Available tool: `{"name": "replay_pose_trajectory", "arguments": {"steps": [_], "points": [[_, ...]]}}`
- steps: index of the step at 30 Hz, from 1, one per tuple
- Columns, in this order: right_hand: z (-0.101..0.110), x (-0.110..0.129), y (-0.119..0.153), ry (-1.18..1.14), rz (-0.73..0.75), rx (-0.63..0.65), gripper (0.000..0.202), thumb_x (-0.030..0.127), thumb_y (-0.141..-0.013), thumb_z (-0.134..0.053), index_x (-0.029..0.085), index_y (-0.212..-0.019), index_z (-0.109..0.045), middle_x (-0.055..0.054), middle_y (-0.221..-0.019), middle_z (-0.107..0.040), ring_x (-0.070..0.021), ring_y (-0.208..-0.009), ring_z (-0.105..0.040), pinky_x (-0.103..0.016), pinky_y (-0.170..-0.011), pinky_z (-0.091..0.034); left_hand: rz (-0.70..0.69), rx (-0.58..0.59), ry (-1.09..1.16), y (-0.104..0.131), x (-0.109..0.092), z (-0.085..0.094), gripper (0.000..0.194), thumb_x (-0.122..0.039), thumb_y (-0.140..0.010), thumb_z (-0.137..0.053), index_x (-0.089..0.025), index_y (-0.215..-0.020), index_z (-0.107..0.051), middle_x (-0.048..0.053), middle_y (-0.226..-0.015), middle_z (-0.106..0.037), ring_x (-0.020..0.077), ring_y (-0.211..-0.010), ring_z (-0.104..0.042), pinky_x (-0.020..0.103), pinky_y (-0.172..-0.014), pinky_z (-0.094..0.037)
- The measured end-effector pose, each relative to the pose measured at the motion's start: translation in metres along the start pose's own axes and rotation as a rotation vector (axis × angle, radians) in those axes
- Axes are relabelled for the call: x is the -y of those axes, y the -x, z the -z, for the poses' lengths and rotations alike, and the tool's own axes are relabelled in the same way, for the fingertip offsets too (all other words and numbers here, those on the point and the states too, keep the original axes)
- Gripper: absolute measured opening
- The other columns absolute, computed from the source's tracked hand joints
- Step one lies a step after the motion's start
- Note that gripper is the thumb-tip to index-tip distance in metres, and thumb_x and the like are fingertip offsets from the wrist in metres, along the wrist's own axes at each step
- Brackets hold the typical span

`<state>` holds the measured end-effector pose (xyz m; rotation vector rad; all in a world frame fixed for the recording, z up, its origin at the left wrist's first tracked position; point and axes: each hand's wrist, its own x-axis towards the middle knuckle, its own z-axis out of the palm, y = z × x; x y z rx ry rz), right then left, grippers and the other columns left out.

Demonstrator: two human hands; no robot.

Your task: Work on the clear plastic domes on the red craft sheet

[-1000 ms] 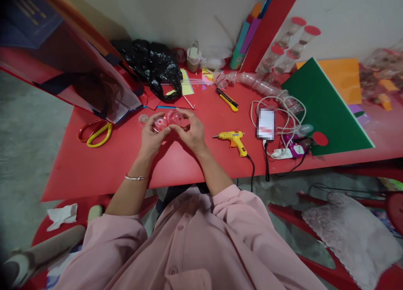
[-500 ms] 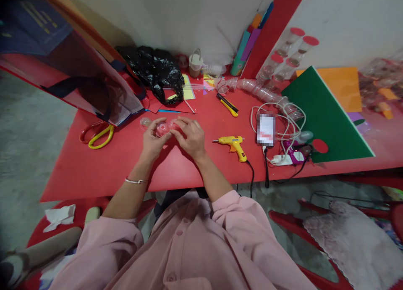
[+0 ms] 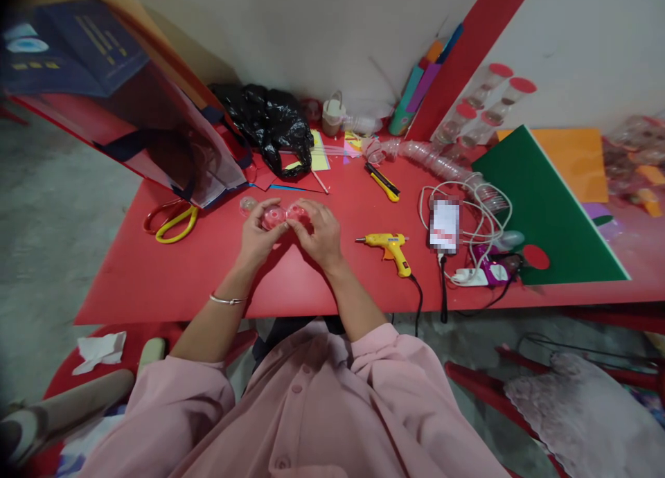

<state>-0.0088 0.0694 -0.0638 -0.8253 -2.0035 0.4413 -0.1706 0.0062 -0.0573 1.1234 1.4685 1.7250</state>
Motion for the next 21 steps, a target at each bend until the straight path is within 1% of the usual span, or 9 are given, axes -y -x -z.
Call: {"name": "replay_pose_trajectory", "arguments": {"steps": [2,4,6,8,11,14,17,19,21], "points": [[-0.002,0.0,0.002,-0.061,-0.042,-0.014,0.061,0.063,-0.104,-0.063,0.032,-0.155,-0.055,-0.011,-0.142,-0.073,-0.0282,-0.13,-0.07,-0.05,-0.112,-0.059,0.004,-0.006,-0.003,0.0,-0.001,0.0,0.05,-0.029,-0.074,-0.089,-0.025,-0.122,-0.074,0.005,-0.116,-0.073,0.0199,-0.102,-0.07,0.036,-0.095,-0.059],[-0.002,0.003,0.003,-0.106,-0.064,-0.003,0.068,0.062,-0.102,-0.067,0.031,-0.16,-0.05,-0.012,-0.146,-0.071,-0.0284,-0.131,-0.07,-0.05,-0.113,-0.059,0.008,-0.017,-0.011,0.0,-0.001,0.0,0.05,-0.028,-0.074,-0.088,-0.025,-0.122,-0.073,0.005,-0.115,-0.073,0.0198,-0.101,-0.07,0.036,-0.096,-0.059],[-0.002,0.007,0.002,-0.139,-0.056,0.004,0.066,0.057,-0.101,-0.07,0.03,-0.159,-0.052,-0.013,-0.15,-0.069,-0.0283,-0.136,-0.068,-0.051,-0.118,-0.055,0.013,-0.027,-0.014,0.0,-0.002,0.001,0.05,-0.027,-0.075,-0.086,-0.024,-0.123,-0.073,0.005,-0.116,-0.073,0.0197,-0.101,-0.07,0.036,-0.096,-0.058],[-0.001,0.011,0.001,-0.186,-0.044,-0.009,0.059,0.051,-0.101,-0.071,0.03,-0.155,-0.058,-0.013,-0.157,-0.064,-0.0279,-0.145,-0.062,-0.053,-0.124,-0.05,0.014,-0.034,-0.003,0.001,-0.002,0.001,0.049,-0.026,-0.075,-0.084,-0.024,-0.123,-0.072,0.005,-0.116,-0.073,0.0193,-0.101,-0.07,0.036,-0.097,-0.058],[-0.002,0.012,0.001,-0.271,-0.067,0.014,0.048,0.046,-0.101,-0.072,0.031,-0.147,-0.066,-0.012,-0.166,-0.056,-0.0277,-0.153,-0.056,-0.055,-0.126,-0.048,0.02,-0.042,0.023,0.003,-0.002,0.003,0.048,-0.025,-0.075,-0.082,-0.023,-0.122,-0.072,0.006,-0.119,-0.074,0.0188,-0.1,-0.07,0.036,-0.096,-0.058],[-0.006,0.01,0.002,-0.326,-0.121,0.092,0.046,0.045,-0.101,-0.072,0.032,-0.145,-0.068,-0.011,-0.155,-0.066,-0.0277,-0.145,-0.063,-0.055,-0.122,-0.052,0.058,-0.046,0.039,0.007,-0.002,0.006,0.047,-0.025,-0.075,-0.082,-0.022,-0.121,-0.073,0.006,-0.118,-0.076,0.0185,-0.097,-0.071,0.034,-0.093,-0.059],[-0.007,0.01,0.004,-0.337,-0.133,0.116,0.048,0.046,-0.102,-0.071,0.032,-0.147,-0.068,-0.01,-0.146,-0.073,-0.0276,-0.138,-0.068,-0.054,-0.122,-0.054,0.092,-0.041,0.062,0.009,-0.002,0.008,0.047,-0.024,-0.074,-0.082,-0.022,-0.12,-0.073,0.006,-0.116,-0.076,0.0179,-0.094,-0.071,0.032,-0.089,-0.059],[-0.005,0.011,0.004,-0.324,-0.095,0.119,0.048,0.045,-0.103,-0.069,0.034,-0.15,-0.066,-0.009,-0.154,-0.067,-0.0274,-0.145,-0.063,-0.055,-0.125,-0.05,0.086,-0.04,0.069,0.009,-0.003,0.008,0.046,-0.023,-0.074,-0.082,-0.023,-0.119,-0.074,0.006,-0.117,-0.077,0.0184,-0.096,-0.071,0.032,-0.089,-0.059],[-0.003,0.013,0.003,-0.301,-0.047,0.129,0.051,0.043,-0.105,-0.067,0.036,-0.155,-0.06,-0.008,-0.165,-0.057,-0.0271,-0.154,-0.055,-0.056,-0.129,-0.046,0.067,-0.037,0.067,0.01,-0.005,0.009,0.044,-0.023,-0.074,-0.083,-0.023,-0.117,-0.075,0.006,-0.119,-0.077,0.0198,-0.101,-0.072,0.034,-0.093,-0.059]]}}
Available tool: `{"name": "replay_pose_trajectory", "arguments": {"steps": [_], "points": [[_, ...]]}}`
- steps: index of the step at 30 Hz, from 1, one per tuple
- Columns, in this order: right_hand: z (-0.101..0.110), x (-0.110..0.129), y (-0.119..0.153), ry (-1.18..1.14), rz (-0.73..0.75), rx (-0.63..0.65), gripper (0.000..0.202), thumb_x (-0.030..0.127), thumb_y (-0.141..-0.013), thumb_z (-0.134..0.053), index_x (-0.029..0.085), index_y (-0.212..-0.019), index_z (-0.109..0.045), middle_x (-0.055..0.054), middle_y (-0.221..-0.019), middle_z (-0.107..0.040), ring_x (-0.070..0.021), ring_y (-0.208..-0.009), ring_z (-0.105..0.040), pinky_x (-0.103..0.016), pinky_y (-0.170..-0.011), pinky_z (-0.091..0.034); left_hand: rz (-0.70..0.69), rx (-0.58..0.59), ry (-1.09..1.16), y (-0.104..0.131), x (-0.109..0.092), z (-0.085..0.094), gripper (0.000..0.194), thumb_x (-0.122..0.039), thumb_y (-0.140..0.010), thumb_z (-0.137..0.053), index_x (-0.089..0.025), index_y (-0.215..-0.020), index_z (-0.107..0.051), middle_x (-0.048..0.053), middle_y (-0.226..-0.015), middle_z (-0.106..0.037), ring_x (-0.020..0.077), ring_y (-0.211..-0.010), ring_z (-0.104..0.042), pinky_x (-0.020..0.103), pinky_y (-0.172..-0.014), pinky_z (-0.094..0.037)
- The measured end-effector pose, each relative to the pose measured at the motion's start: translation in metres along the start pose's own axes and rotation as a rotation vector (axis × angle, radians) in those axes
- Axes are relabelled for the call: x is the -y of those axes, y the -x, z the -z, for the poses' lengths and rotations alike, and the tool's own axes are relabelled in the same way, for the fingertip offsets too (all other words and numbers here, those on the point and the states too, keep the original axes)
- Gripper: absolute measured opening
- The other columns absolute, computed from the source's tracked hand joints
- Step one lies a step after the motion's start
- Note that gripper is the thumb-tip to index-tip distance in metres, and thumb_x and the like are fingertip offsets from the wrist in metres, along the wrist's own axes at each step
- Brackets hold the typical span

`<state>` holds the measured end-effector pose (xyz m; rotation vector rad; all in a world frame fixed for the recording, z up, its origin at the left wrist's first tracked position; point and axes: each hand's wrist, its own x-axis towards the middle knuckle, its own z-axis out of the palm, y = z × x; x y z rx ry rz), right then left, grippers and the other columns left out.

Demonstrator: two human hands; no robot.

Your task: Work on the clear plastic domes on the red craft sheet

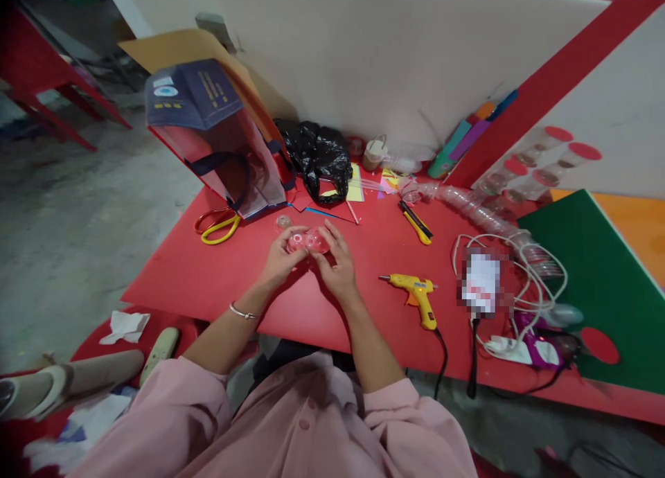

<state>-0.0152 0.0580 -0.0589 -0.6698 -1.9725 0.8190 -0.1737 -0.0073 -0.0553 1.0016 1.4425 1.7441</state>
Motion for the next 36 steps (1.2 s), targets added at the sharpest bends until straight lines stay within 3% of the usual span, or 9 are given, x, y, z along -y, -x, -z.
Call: {"name": "replay_pose_trajectory", "arguments": {"steps": [2,6,11,18,21,25,28,31,36], "points": [[0.001,0.002,-0.001,0.018,0.035,0.014,0.056,0.043,-0.106,-0.066,0.038,-0.16,-0.054,-0.008,-0.17,-0.051,-0.0268,-0.158,-0.05,-0.057,-0.131,-0.043,0.003,0.011,0.008,0.0,-0.002,0.001,0.042,-0.025,-0.074,-0.083,-0.022,-0.116,-0.075,0.007,-0.12,-0.077,0.0207,-0.103,-0.072,0.034,-0.094,-0.059],[0.001,0.0,-0.002,0.033,0.056,0.024,0.06,0.043,-0.106,-0.065,0.037,-0.164,-0.05,-0.01,-0.163,-0.059,-0.0274,-0.154,-0.054,-0.058,-0.129,-0.045,0.017,0.031,0.018,0.001,-0.004,0.003,0.042,-0.026,-0.076,-0.082,-0.022,-0.117,-0.074,0.007,-0.118,-0.076,0.0209,-0.103,-0.071,0.036,-0.095,-0.058],[0.001,-0.001,-0.001,0.048,0.024,0.017,0.065,0.048,-0.105,-0.067,0.038,-0.166,-0.047,-0.01,-0.164,-0.056,-0.0295,-0.155,-0.053,-0.06,-0.129,-0.044,-0.039,0.04,-0.015,0.0,-0.004,0.005,0.042,-0.025,-0.077,-0.08,-0.024,-0.118,-0.072,0.006,-0.122,-0.075,0.0215,-0.109,-0.07,0.038,-0.102,-0.055],[-0.002,0.0,0.0,0.006,0.0,-0.035,0.063,0.047,-0.101,-0.072,0.034,-0.16,-0.054,-0.013,-0.153,-0.064,-0.0288,-0.144,-0.061,-0.056,-0.122,-0.051,-0.096,-0.028,-0.048,-0.001,0.003,0.001,0.038,-0.02,-0.075,-0.077,-0.025,-0.109,-0.062,0.004,-0.113,-0.067,0.0198,-0.105,-0.067,0.037,-0.099,-0.054],[-0.003,0.0,-0.001,0.009,-0.041,-0.094,0.06,0.045,-0.098,-0.073,0.03,-0.154,-0.06,-0.014,-0.148,-0.066,-0.0296,-0.14,-0.063,-0.056,-0.121,-0.051,-0.215,-0.13,-0.189,-0.003,0.001,0.005,0.033,-0.02,-0.077,-0.075,-0.025,-0.106,-0.061,0.006,-0.115,-0.067,0.0229,-0.114,-0.065,0.042,-0.107,-0.051],[-0.004,0.001,0.0,-0.044,-0.087,-0.132,0.053,0.042,-0.093,-0.075,0.026,-0.142,-0.066,-0.014,-0.141,-0.069,-0.0293,-0.13,-0.067,-0.053,-0.115,-0.054,-0.3,-0.405,-0.609,-0.01,-0.007,0.029,0.028,-0.025,-0.08,-0.077,-0.023,-0.106,-0.069,0.011,-0.12,-0.063,0.0302,-0.121,-0.06,0.048,-0.111,-0.048],[-0.011,0.007,0.002,-0.036,-0.094,-0.023,0.05,0.046,-0.091,-0.079,0.027,-0.136,-0.069,-0.012,-0.135,-0.074,-0.0285,-0.12,-0.07,-0.05,-0.107,-0.058,-0.207,-0.462,-0.88,-0.015,-0.01,0.052,0.034,-0.032,-0.081,-0.08,-0.023,-0.114,-0.073,0.014,-0.124,-0.063,0.0371,-0.126,-0.057,0.054,-0.112,-0.045],[-0.028,0.02,0.003,0.159,-0.048,0.094,0.047,0.048,-0.087,-0.084,0.027,-0.129,-0.075,-0.011,-0.131,-0.074,-0.0312,-0.123,-0.065,-0.053,-0.111,-0.054,-0.083,-0.481,-1.008,-0.019,-0.011,0.07,0.044,-0.034,-0.087,-0.076,-0.024,-0.13,-0.071,0.016,-0.13,-0.067,0.0409,-0.129,-0.058,0.059,-0.113,-0.041],[-0.068,0.047,-0.012,0.436,-0.028,0.342,0.048,0.053,-0.092,-0.082,0.027,-0.132,-0.077,-0.012,-0.123,-0.068,-0.0347,-0.121,-0.062,-0.05,-0.104,-0.056,0.081,-0.456,-1.136,-0.022,-0.011,0.084,0.043,-0.032,-0.088,-0.076,-0.021,-0.129,-0.071,0.019,-0.125,-0.074,0.0437,-0.123,-0.063,0.062,-0.107,-0.044]]}}
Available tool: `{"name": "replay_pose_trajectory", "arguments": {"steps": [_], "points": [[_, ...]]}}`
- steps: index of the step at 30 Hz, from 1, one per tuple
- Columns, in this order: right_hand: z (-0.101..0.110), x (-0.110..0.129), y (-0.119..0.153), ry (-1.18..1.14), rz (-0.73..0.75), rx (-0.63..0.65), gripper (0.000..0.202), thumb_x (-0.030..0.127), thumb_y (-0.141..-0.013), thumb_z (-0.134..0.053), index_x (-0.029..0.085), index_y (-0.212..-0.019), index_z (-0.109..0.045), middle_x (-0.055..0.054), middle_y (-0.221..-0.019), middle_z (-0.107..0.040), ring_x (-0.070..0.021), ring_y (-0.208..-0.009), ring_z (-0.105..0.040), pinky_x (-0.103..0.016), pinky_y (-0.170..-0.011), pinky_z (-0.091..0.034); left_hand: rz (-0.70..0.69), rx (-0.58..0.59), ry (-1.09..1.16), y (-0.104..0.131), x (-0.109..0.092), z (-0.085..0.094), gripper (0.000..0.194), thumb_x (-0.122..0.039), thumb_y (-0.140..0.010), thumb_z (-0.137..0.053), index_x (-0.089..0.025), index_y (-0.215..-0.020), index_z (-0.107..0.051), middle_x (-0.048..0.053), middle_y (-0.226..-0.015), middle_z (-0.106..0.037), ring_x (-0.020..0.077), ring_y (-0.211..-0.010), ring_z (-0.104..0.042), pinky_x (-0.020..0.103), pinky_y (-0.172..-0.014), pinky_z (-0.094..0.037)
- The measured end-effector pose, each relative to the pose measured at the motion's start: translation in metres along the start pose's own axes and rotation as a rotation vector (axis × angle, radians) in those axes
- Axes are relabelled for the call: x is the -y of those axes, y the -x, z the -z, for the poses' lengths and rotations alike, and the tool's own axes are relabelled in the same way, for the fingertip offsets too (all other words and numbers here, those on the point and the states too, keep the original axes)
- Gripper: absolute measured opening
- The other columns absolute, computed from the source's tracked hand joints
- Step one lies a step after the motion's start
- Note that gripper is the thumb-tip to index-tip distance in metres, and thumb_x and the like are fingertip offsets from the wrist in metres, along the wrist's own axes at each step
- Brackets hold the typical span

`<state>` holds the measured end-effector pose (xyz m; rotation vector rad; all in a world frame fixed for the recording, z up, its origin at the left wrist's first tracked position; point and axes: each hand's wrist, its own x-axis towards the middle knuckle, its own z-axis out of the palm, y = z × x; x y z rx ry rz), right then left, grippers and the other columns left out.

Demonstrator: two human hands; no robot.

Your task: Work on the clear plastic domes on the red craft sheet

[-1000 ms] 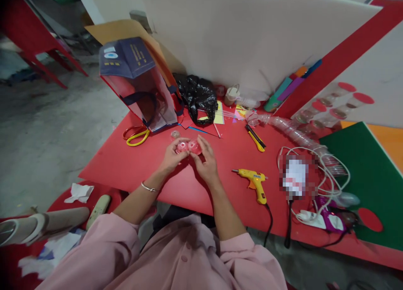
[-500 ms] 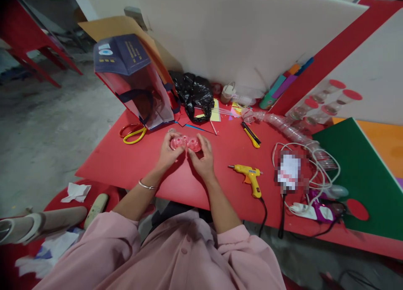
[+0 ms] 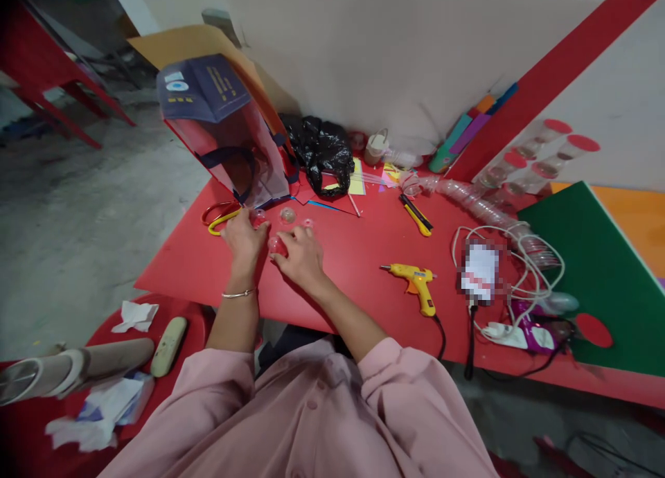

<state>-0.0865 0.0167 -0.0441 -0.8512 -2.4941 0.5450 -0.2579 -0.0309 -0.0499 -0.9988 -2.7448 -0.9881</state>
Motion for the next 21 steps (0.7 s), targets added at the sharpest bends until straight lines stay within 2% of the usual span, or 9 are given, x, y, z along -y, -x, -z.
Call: {"name": "replay_pose_trajectory", "arguments": {"steps": [2,5,8,10,12,14,16,18,21], "points": [[-0.007,0.009,-0.011,0.039,-0.012,0.059,0.043,0.051,-0.096,-0.077,0.028,-0.133,-0.076,-0.013,-0.126,-0.068,-0.0353,-0.12,-0.064,-0.05,-0.098,-0.058,-0.009,0.026,-0.038,-0.001,0.002,0.001,0.043,-0.03,-0.087,-0.078,-0.018,-0.127,-0.074,0.022,-0.13,-0.071,0.0464,-0.126,-0.061,0.063,-0.105,-0.046],[-0.017,0.013,-0.021,0.064,-0.066,0.076,0.044,0.045,-0.101,-0.073,0.025,-0.139,-0.072,-0.016,-0.133,-0.068,-0.0365,-0.12,-0.067,-0.05,-0.094,-0.06,-0.008,0.029,-0.006,-0.002,0.005,0.001,0.049,-0.026,-0.083,-0.081,-0.018,-0.131,-0.074,0.024,-0.137,-0.066,0.0475,-0.13,-0.059,0.063,-0.106,-0.047],[-0.022,0.01,-0.019,0.04,-0.085,0.064,0.058,0.044,-0.103,-0.07,0.023,-0.156,-0.06,-0.018,-0.138,-0.068,-0.0363,-0.122,-0.068,-0.05,-0.095,-0.062,-0.001,0.041,0.093,-0.002,0.006,0.001,0.056,-0.019,-0.084,-0.079,-0.02,-0.139,-0.071,0.021,-0.141,-0.063,0.0445,-0.133,-0.059,0.06,-0.111,-0.048],[-0.021,0.005,-0.013,0.004,-0.075,0.03,0.068,0.046,-0.104,-0.069,0.026,-0.166,-0.049,-0.018,-0.146,-0.064,-0.0361,-0.128,-0.067,-0.049,-0.096,-0.063,-0.003,0.048,0.151,0.0,0.005,0.001,0.054,-0.017,-0.087,-0.074,-0.021,-0.141,-0.069,0.02,-0.144,-0.061,0.0426,-0.135,-0.059,0.057,-0.111,-0.05],[-0.017,-0.003,-0.005,-0.031,-0.086,-0.039,0.073,0.051,-0.103,-0.067,0.029,-0.169,-0.043,-0.018,-0.154,-0.058,-0.0369,-0.133,-0.065,-0.05,-0.096,-0.064,-0.016,0.047,0.208,0.002,0.002,0.001,0.049,-0.023,-0.093,-0.071,-0.022,-0.141,-0.068,0.02,-0.146,-0.059,0.0418,-0.134,-0.061,0.056,-0.109,-0.051],[-0.013,-0.015,0.002,-0.061,-0.144,-0.137,0.078,0.058,-0.102,-0.065,0.026,-0.17,-0.041,-0.021,-0.158,-0.053,-0.0392,-0.135,-0.063,-0.053,-0.096,-0.064,-0.04,0.042,0.258,0.004,-0.002,0.002,0.045,-0.038,-0.099,-0.069,-0.021,-0.14,-0.067,0.021,-0.146,-0.059,0.0427,-0.133,-0.062,0.056,-0.108,-0.052],[-0.012,-0.029,0.004,-0.095,-0.225,-0.22,0.087,0.065,-0.098,-0.067,0.022,-0.169,-0.041,-0.025,-0.159,-0.05,-0.042,-0.135,-0.063,-0.059,-0.098,-0.063,-0.064,0.044,0.281,0.006,-0.005,0.002,0.055,-0.056,-0.099,-0.069,-0.02,-0.14,-0.067,0.023,-0.146,-0.059,0.0445,-0.132,-0.062,0.057,-0.106,-0.053],[-0.014,-0.041,-0.001,-0.128,-0.279,-0.238,0.093,0.067,-0.093,-0.072,0.018,-0.167,-0.043,-0.028,-0.158,-0.051,-0.0441,-0.138,-0.062,-0.062,-0.103,-0.06,-0.078,0.06,0.274,0.007,-0.007,0.002,0.07,-0.067,-0.09,-0.077,-0.021,-0.142,-0.066,0.024,-0.147,-0.059,0.0466,-0.133,-0.062,0.058,-0.104,-0.055],[-0.021,-0.05,-0.016,-0.163,-0.305,-0.156,0.089,0.057,-0.092,-0.076,0.015,-0.164,-0.046,-0.029,-0.158,-0.055,-0.0431,-0.144,-0.058,-0.062,-0.113,-0.054,-0.094,0.124,0.218,0.008,-0.007,0.001,0.087,-0.065,-0.074,-0.092,-0.024,-0.145,-0.065,0.022,-0.151,-0.057,0.0472,-0.134,-0.062,0.057,-0.103,-0.057]]}}
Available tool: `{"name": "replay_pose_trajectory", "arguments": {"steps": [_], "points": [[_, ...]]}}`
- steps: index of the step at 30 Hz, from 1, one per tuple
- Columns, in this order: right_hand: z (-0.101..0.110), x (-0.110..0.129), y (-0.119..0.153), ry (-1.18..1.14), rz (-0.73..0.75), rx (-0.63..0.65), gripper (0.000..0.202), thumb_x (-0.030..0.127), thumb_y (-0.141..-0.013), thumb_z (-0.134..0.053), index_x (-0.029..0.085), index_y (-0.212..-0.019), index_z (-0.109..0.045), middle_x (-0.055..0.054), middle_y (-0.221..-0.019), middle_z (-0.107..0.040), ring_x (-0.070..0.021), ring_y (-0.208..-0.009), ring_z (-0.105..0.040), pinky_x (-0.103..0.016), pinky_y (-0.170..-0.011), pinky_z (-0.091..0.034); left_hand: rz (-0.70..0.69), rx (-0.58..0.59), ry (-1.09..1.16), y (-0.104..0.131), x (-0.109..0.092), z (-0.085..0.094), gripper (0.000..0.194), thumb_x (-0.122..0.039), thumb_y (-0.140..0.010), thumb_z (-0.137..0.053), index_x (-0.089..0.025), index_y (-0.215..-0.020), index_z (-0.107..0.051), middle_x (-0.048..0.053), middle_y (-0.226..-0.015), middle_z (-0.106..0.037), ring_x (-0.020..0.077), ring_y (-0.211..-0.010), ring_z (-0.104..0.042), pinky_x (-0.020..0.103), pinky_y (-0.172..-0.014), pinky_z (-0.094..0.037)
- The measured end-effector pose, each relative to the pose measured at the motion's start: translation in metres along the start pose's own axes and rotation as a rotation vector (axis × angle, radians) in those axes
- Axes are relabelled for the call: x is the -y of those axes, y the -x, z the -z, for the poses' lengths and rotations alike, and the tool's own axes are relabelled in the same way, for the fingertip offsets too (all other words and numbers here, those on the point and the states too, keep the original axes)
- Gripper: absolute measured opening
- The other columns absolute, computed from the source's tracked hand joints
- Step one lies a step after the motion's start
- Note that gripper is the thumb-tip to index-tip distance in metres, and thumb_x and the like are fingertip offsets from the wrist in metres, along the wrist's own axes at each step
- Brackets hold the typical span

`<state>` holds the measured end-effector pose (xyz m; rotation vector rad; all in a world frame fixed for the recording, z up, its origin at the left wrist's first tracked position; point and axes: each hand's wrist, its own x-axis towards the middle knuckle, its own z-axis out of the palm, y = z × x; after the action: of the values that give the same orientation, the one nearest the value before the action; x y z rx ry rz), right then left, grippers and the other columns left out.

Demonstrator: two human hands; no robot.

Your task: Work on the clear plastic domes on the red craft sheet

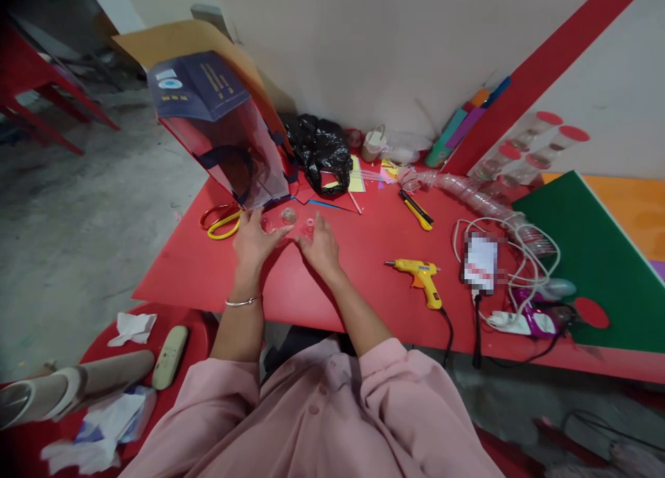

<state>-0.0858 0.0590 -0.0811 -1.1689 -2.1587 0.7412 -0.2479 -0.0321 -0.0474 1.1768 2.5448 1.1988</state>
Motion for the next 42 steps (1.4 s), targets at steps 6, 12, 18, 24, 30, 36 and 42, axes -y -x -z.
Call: {"name": "replay_pose_trajectory", "arguments": {"steps": [6,12,18,24,30,36,42], "points": [[-0.013,0.018,-0.012,-0.052,0.03,0.126,0.084,0.034,-0.095,-0.071,0.015,-0.17,-0.038,-0.022,-0.165,-0.053,-0.0349,-0.153,-0.052,-0.052,-0.126,-0.045,-0.007,0.082,-0.097,-0.001,0.001,-0.001,0.079,-0.043,-0.081,-0.091,-0.025,-0.151,-0.06,0.016,-0.155,-0.055,0.0368,-0.135,-0.064,0.048,-0.11,-0.058],[-0.012,0.017,-0.019,-0.077,0.062,0.137,0.091,0.029,-0.092,-0.073,0.016,-0.172,-0.033,-0.023,-0.168,-0.048,-0.0371,-0.154,-0.05,-0.056,-0.126,-0.044,-0.011,0.056,-0.04,-0.004,0.005,-0.007,0.083,-0.047,-0.08,-0.093,-0.022,-0.152,-0.058,0.019,-0.159,-0.051,0.0392,-0.142,-0.06,0.052,-0.117,-0.055],[-0.015,0.021,-0.032,-0.12,0.12,0.243,0.084,0.017,-0.093,-0.068,0.016,-0.171,-0.037,-0.023,-0.168,-0.05,-0.0333,-0.148,-0.058,-0.052,-0.126,-0.046,-0.044,0.021,0.051,-0.009,0.016,-0.014,0.092,-0.033,-0.069,-0.101,-0.021,-0.149,-0.059,0.02,-0.156,-0.053,0.0397,-0.144,-0.057,0.054,-0.121,-0.051],[-0.011,0.024,-0.033,-0.114,0.125,0.228,0.084,0.013,-0.09,-0.067,0.014,-0.17,-0.04,-0.021,-0.169,-0.049,-0.0331,-0.155,-0.052,-0.05,-0.129,-0.044,-0.032,0.021,0.006,-0.005,0.008,-0.01,0.083,-0.041,-0.077,-0.096,-0.02,-0.149,-0.061,0.02,-0.158,-0.052,0.0392,-0.145,-0.057,0.052,-0.12,-0.053],[0.008,0.02,-0.031,-0.101,0.149,0.133,0.072,0.014,-0.093,-0.065,0.021,-0.163,-0.051,-0.015,-0.165,-0.056,-0.0305,-0.155,-0.052,-0.05,-0.129,-0.044,-0.001,-0.166,-0.035,-0.003,0.001,-0.004,0.061,-0.058,-0.089,-0.083,-0.021,-0.135,-0.07,0.016,-0.14,-0.058,0.0338,-0.126,-0.065,0.048,-0.108,-0.058],[0.017,0.016,-0.035,-0.083,0.171,0.078,0.051,0.017,-0.097,-0.065,0.019,-0.147,-0.069,-0.015,-0.152,-0.068,-0.0286,-0.145,-0.061,-0.047,-0.126,-0.047,0.005,-0.284,-0.022,-0.008,0.004,-0.004,0.053,-0.058,-0.103,-0.062,-0.017,-0.135,-0.071,0.016,-0.123,-0.061,0.0326,-0.119,-0.063,0.049,-0.11,-0.052],[0.035,0.007,-0.045,0.007,0.125,0.077,0.045,0.017,-0.097,-0.061,0.017,-0.14,-0.074,-0.013,-0.147,-0.072,-0.0271,-0.138,-0.065,-0.044,-0.125,-0.047,-0.174,-0.251,-0.004,-0.001,-0.006,-0.012,0.044,-0.045,-0.107,-0.054,-0.019,-0.138,-0.069,0.018,-0.137,-0.066,0.0345,-0.133,-0.06,0.053,-0.117,-0.043]]}}
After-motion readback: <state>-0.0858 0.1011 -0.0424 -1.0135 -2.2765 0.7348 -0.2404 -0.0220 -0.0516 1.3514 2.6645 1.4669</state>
